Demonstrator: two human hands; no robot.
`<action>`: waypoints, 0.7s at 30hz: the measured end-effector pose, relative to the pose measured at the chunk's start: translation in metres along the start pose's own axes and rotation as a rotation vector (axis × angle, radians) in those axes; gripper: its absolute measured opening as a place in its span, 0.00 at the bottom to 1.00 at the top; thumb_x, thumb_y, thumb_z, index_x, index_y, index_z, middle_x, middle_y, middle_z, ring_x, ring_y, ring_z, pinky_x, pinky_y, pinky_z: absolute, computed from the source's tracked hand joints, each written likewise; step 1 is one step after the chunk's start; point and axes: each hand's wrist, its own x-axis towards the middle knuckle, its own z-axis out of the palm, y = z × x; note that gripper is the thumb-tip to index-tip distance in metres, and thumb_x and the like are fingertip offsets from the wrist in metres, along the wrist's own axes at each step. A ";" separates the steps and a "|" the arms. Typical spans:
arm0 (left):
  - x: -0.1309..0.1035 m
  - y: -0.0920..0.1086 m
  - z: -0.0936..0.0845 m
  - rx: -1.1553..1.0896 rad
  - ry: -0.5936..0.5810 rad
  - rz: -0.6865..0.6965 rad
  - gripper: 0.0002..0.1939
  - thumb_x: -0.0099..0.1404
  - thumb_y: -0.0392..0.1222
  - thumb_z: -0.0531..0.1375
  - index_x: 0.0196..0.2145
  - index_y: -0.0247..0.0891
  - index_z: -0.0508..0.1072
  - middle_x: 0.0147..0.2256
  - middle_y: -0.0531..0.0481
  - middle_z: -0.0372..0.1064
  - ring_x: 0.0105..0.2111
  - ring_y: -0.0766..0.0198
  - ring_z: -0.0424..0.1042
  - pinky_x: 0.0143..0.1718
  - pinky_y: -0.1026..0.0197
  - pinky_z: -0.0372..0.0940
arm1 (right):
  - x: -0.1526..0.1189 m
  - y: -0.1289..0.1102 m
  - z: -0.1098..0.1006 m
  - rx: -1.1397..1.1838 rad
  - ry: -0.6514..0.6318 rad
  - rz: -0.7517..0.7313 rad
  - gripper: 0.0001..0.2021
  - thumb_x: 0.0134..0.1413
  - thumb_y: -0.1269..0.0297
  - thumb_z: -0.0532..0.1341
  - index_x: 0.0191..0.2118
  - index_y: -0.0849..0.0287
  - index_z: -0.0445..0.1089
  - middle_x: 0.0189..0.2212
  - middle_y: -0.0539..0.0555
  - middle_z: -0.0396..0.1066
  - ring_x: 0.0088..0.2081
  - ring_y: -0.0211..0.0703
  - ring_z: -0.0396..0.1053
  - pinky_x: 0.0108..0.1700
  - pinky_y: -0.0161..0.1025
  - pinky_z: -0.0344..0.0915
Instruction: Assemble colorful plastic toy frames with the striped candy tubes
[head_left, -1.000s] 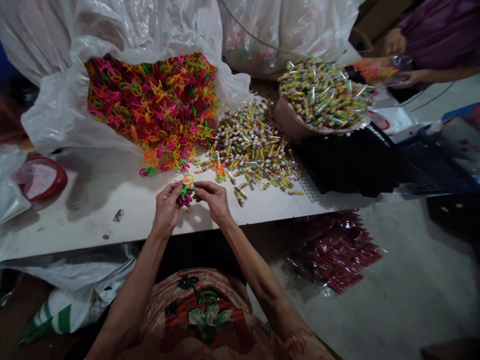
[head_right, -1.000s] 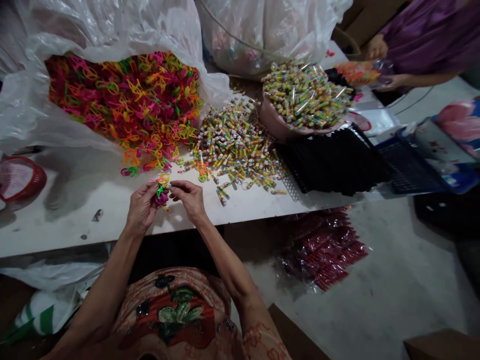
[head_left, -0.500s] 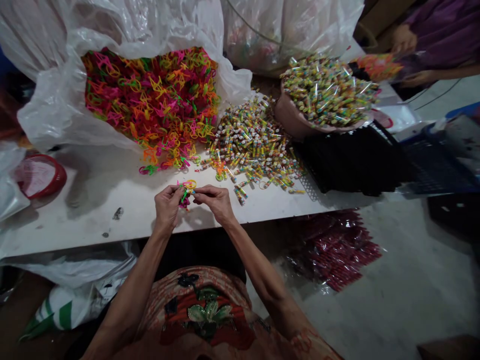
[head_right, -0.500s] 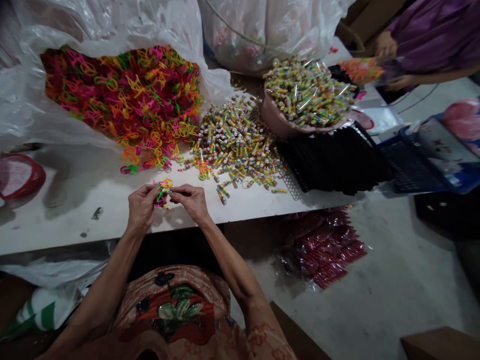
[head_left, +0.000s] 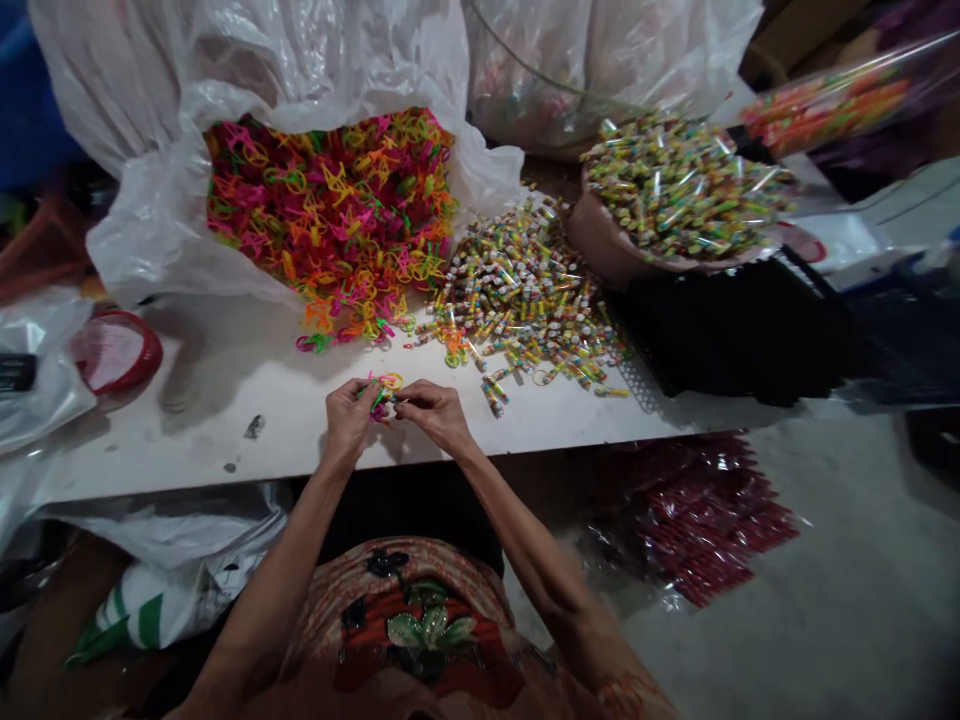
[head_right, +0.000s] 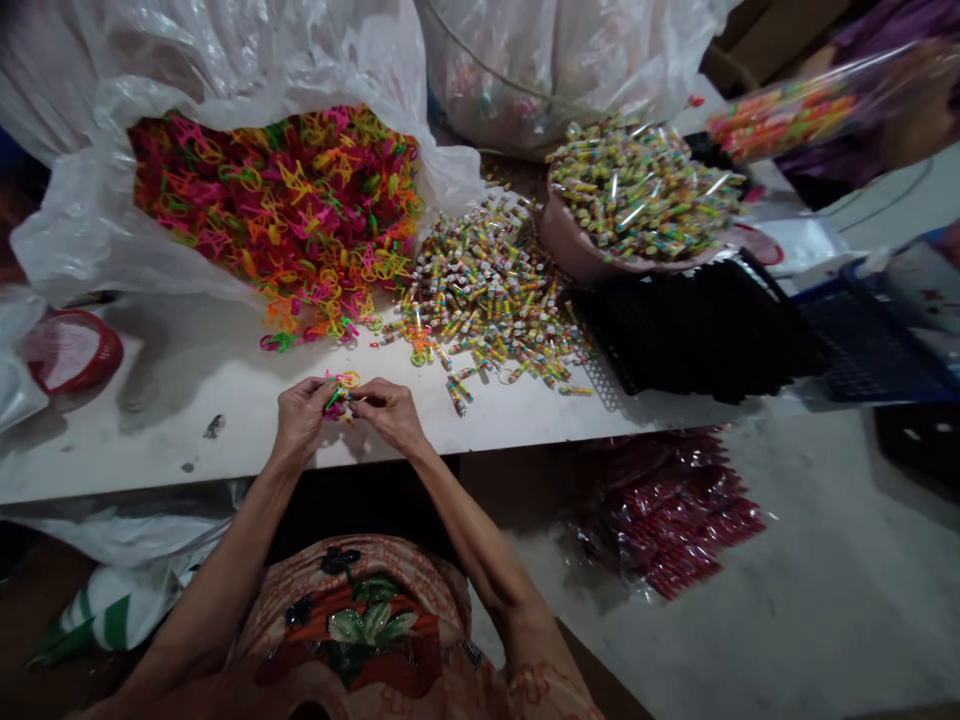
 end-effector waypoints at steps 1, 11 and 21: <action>0.003 0.001 -0.004 0.105 -0.017 0.036 0.13 0.44 0.50 0.64 0.23 0.36 0.72 0.18 0.54 0.68 0.18 0.68 0.64 0.22 0.64 0.60 | 0.000 0.002 0.002 -0.048 0.018 -0.001 0.08 0.47 0.63 0.67 0.35 0.57 0.79 0.33 0.53 0.76 0.32 0.39 0.73 0.36 0.36 0.69; 0.055 0.033 -0.047 1.187 0.191 0.412 0.15 0.64 0.45 0.52 0.39 0.37 0.76 0.44 0.37 0.72 0.47 0.46 0.69 0.47 0.48 0.62 | 0.044 -0.032 -0.060 -1.110 0.276 0.184 0.13 0.61 0.68 0.54 0.48 0.62 0.72 0.49 0.63 0.71 0.46 0.50 0.71 0.48 0.46 0.65; 0.083 0.023 -0.054 1.033 0.258 0.333 0.09 0.56 0.40 0.56 0.32 0.36 0.73 0.40 0.35 0.73 0.46 0.44 0.70 0.51 0.43 0.62 | 0.061 -0.017 -0.090 -1.209 0.026 0.103 0.11 0.55 0.72 0.52 0.37 0.61 0.71 0.39 0.60 0.71 0.43 0.48 0.64 0.42 0.39 0.60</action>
